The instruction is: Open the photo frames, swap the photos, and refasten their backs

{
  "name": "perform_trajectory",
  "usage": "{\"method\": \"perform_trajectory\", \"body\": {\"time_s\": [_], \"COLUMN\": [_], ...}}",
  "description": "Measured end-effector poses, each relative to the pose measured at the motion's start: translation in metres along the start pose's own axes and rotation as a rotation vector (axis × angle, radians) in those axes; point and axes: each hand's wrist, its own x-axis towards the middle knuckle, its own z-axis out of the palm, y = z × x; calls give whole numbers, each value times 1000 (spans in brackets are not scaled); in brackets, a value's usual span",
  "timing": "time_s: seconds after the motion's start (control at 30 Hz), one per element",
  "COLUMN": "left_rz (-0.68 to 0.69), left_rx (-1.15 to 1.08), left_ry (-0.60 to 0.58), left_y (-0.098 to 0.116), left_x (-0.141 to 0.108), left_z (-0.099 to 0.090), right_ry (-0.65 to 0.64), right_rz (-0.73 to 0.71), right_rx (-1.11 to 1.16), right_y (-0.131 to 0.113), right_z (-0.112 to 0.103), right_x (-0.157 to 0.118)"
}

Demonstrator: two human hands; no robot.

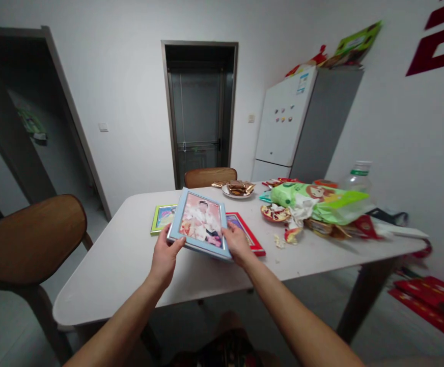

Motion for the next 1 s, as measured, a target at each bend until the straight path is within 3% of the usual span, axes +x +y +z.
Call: {"method": "perform_trajectory", "body": {"time_s": [0.03, 0.07, 0.2, 0.33, 0.47, 0.53, 0.63, 0.67, 0.77, 0.9, 1.0], "left_rz": [-36, -55, -85, -88, -81, -73, -42, -31, -22, 15, 52], "left_rx": [71, 150, 301, 449, 610, 719, 903, 965, 1137, 1299, 1385], "left_ry": [-42, -98, -169, -221, -274, -272, -251, -249, -260, -315, -355], "left_y": [-13, -27, -75, -95, -94, -90, -83, -81, -79, -75, -65], "left_x": [5, 9, 14, 13, 23, 38, 69, 80, 107, 114, 97], "left_z": [5, 11, 34, 46, 36, 23, -3, -13, -41, -65, -73], "right_ry": [43, 75, 113, 72, 50, 84, 141, 115, -136, -361, -376], "right_rz": [13, -4, 19, 2, -1, -44, -305, -412, -596, -637, -589], "right_rx": [-116, -471, -761, -905, -988, -1013, -970, -917, -740, -670, -705], "right_y": [-1, -1, 10, 27, 33, 28, 13, 8, -2, 3, 16], "right_z": [-19, -35, -78, -90, -89, -82, -55, -42, 4, 53, 70], "right_x": [15, 29, 65, 77, 79, 75, 56, 46, 8, -28, -32]}}
